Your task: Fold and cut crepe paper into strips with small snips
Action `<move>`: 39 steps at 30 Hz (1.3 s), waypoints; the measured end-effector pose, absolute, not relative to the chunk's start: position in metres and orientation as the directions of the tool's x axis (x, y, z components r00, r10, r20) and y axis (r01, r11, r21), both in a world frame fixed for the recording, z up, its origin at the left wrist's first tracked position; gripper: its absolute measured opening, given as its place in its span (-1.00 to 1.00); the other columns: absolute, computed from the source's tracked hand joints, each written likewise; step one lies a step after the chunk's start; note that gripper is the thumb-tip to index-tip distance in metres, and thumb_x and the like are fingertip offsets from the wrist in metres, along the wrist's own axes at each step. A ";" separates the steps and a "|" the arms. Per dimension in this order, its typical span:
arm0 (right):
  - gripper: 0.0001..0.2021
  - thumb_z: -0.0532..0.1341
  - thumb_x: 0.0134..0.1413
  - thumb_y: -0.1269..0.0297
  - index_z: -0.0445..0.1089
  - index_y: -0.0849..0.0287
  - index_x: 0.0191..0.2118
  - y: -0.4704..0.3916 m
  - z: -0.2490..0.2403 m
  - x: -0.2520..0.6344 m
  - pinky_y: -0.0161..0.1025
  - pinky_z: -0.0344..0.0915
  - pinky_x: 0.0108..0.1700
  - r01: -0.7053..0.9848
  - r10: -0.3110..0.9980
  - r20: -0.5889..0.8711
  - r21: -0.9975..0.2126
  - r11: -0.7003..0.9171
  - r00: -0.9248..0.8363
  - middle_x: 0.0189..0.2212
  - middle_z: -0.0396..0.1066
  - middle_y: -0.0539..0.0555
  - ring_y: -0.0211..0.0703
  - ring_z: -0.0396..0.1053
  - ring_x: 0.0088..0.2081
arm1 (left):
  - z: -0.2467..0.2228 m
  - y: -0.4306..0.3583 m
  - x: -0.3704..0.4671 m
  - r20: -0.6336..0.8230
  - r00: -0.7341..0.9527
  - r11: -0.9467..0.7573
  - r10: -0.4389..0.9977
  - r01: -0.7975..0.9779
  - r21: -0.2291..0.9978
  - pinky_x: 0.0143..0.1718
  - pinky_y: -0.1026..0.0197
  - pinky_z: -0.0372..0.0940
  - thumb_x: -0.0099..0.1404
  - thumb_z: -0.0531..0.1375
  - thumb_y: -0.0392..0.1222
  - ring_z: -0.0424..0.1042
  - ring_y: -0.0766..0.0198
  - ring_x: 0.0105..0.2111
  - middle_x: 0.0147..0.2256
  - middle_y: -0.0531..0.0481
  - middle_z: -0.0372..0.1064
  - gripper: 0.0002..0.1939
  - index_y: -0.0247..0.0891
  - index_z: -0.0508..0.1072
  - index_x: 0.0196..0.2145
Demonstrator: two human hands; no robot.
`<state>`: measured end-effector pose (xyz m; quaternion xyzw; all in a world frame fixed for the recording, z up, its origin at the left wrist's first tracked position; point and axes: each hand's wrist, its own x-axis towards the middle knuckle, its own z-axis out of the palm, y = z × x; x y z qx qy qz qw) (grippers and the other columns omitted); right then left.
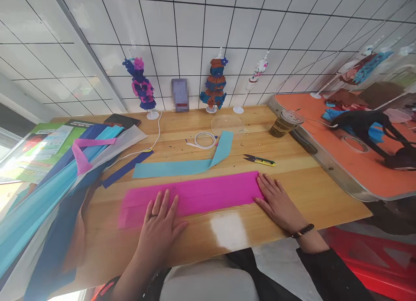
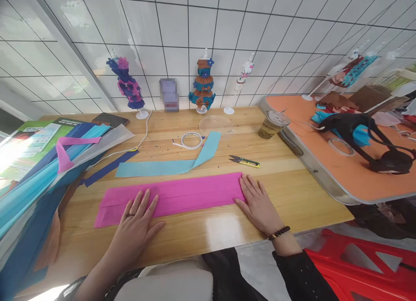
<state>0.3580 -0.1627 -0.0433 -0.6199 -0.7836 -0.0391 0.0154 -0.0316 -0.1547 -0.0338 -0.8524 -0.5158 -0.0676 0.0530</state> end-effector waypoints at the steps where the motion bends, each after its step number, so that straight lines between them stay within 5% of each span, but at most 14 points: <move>1: -0.32 -0.12 0.17 -0.03 -0.33 0.21 0.29 -0.163 -0.044 0.359 0.09 -0.12 0.19 0.972 0.970 0.071 0.044 0.230 -0.232 0.26 -0.16 0.18 -0.02 -0.24 0.27 | -0.034 -0.155 -0.033 0.172 0.458 -0.462 0.872 0.887 -0.020 0.13 -0.12 -0.04 0.25 -0.08 0.21 -0.10 -0.07 0.21 0.21 -0.23 -0.07 -0.32 -0.30 0.16 0.16; 22: -0.34 -0.22 0.15 -0.02 -0.25 0.24 0.28 -0.167 -0.057 0.367 0.12 -0.04 0.16 0.960 0.955 0.111 0.090 0.266 -0.275 0.24 -0.08 0.20 0.06 -0.17 0.25 | -0.036 -0.169 -0.115 0.153 0.155 -0.154 0.976 0.988 -0.015 0.14 -0.07 0.00 0.29 -0.16 0.19 -0.03 0.01 0.19 0.19 -0.23 -0.02 -0.29 -0.39 0.04 0.20; 39: -0.43 -0.22 0.19 0.08 -0.13 0.24 0.26 -0.162 -0.056 0.369 0.09 0.01 0.15 0.967 0.961 0.099 0.032 0.255 -0.257 0.23 -0.03 0.18 0.01 -0.11 0.24 | -0.038 -0.167 -0.119 0.135 0.168 -0.160 0.977 0.985 -0.066 0.12 -0.07 0.01 0.28 -0.21 0.23 0.00 -0.02 0.18 0.18 -0.22 0.01 -0.25 -0.43 0.08 0.18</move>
